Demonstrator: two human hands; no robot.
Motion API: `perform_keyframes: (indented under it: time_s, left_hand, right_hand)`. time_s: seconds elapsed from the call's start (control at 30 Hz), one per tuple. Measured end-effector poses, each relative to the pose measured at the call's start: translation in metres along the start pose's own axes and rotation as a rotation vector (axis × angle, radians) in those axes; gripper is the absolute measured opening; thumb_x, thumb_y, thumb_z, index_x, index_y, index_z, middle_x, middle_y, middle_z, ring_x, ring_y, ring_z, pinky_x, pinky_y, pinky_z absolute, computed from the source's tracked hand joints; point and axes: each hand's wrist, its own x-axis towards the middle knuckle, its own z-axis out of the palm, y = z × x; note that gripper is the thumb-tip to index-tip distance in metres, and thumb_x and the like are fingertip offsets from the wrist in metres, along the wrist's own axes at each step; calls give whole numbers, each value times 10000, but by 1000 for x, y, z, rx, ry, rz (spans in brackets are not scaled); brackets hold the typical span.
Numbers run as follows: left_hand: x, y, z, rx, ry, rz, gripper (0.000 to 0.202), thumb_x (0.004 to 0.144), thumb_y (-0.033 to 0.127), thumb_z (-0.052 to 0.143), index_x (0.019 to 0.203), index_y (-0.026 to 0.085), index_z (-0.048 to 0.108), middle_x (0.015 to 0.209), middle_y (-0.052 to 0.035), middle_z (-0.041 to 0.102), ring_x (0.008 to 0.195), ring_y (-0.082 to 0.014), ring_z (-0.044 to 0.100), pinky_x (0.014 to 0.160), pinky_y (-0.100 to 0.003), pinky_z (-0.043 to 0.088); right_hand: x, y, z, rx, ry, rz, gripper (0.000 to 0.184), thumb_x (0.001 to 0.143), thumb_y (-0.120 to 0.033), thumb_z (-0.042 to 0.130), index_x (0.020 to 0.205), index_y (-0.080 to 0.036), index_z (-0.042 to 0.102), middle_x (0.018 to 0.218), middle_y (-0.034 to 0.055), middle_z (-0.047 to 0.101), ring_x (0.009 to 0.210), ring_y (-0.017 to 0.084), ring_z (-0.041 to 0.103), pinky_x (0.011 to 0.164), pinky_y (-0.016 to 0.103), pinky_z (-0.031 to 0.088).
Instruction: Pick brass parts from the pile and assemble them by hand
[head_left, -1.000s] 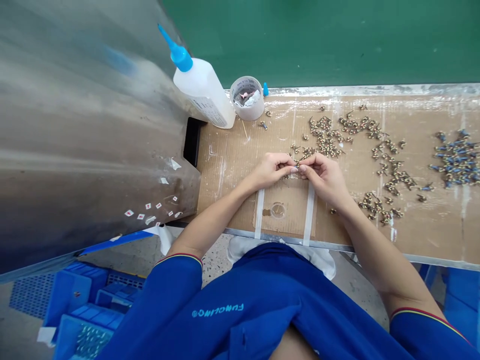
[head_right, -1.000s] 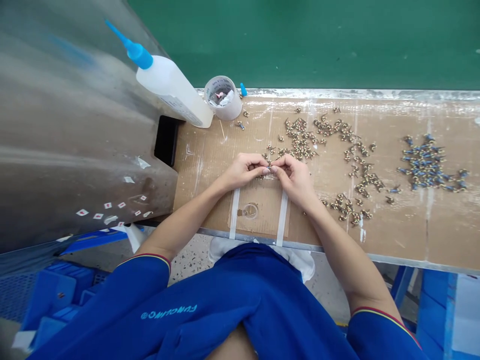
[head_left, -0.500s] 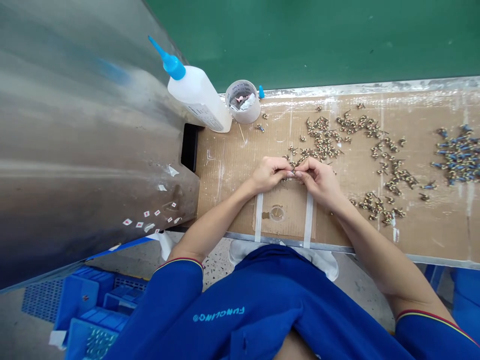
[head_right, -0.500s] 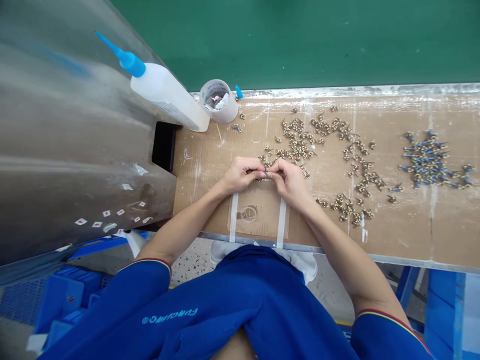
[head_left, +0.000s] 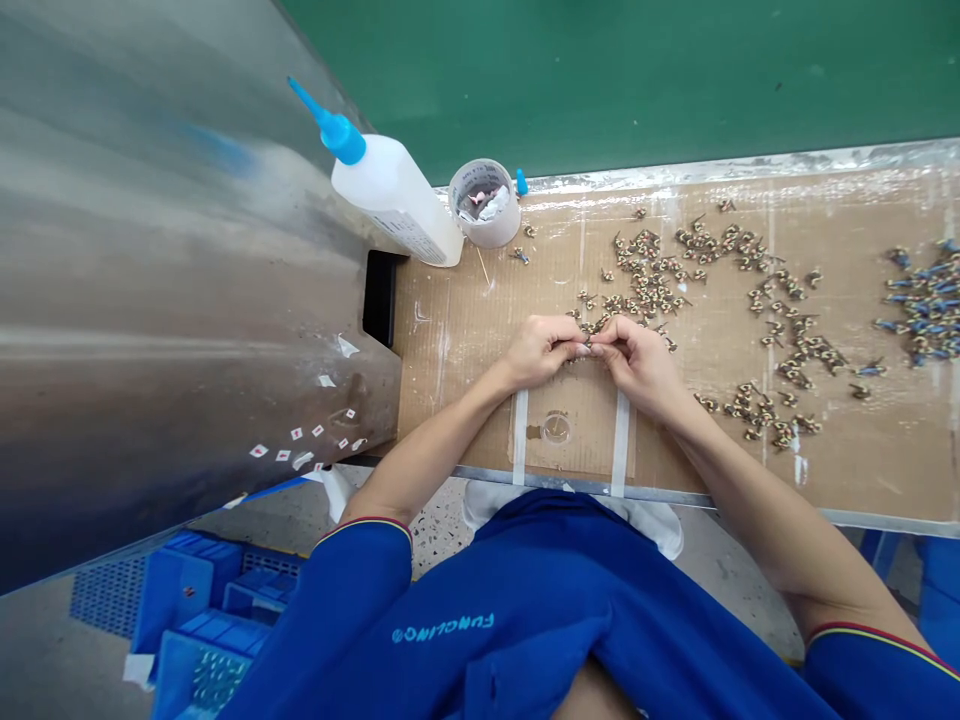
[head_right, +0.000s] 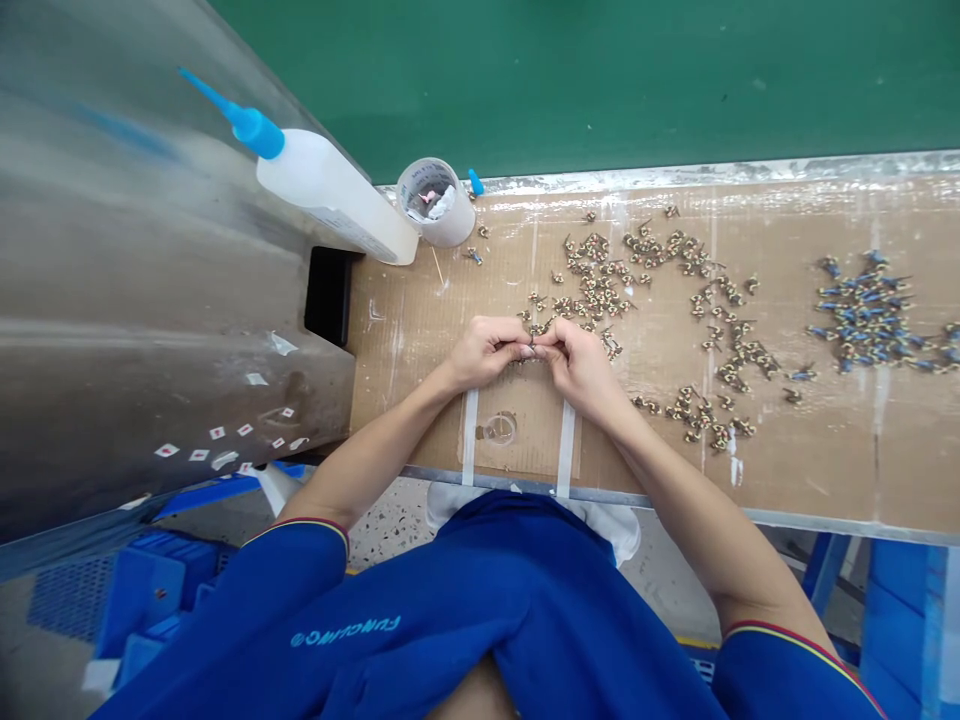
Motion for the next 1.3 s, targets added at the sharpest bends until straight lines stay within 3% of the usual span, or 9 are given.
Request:
perform_keyframes:
  time_s: [0.2, 0.37, 0.63, 0.93, 1.1, 1.3]
  left_hand:
    - [0, -1, 4, 68, 146, 158, 342, 1045, 345, 546, 790, 145, 658, 707, -28, 609, 659, -129, 548, 660, -251, 426]
    - [1, -2, 4, 103, 159, 190, 404, 1073, 421, 514, 824, 141, 664, 716, -37, 618, 662, -125, 557, 650, -246, 432]
    - [1, 0, 3, 75, 157, 142, 325, 1047, 345, 559, 836, 136, 692, 747, -45, 664, 686, -127, 594, 679, -244, 461]
    - [0, 2, 3, 23, 113, 59, 249, 972, 249, 609, 752, 150, 674, 732, -28, 672, 683, -128, 596, 684, -242, 447]
    - [0, 1, 2, 39, 62, 5, 253, 957, 244, 585, 739, 157, 678, 724, -29, 663, 690, -138, 591, 694, -251, 442]
    - [1, -4, 2, 58, 45, 66, 251, 945, 237, 561, 734, 162, 676, 704, -28, 638, 664, -142, 570, 675, -260, 435]
  right_hand:
    - [1, -2, 0, 113, 60, 89, 261, 916, -474, 703, 843, -239, 614, 699, -2, 606, 631, 168, 571, 621, 321, 467]
    - [3, -5, 2, 245, 76, 145, 366, 863, -583, 757, 857, -241, 625, 712, 3, 629, 624, 161, 593, 605, 327, 535]
    - [3, -2, 1, 256, 84, 132, 312, 876, -525, 757, 870, -236, 641, 724, 3, 646, 642, 161, 607, 621, 329, 548]
    - [2, 1, 2, 78, 40, 65, 131, 900, -297, 662, 805, -240, 591, 711, -1, 633, 649, 170, 588, 630, 317, 463]
    - [-1, -2, 5, 24, 49, 56, 102, 913, -281, 621, 826, -251, 576, 719, 2, 663, 686, 191, 625, 681, 335, 487]
    - [-1, -5, 2, -30, 10, 68, 145, 907, -342, 640, 805, -258, 582, 715, 14, 687, 687, 202, 641, 687, 350, 497]
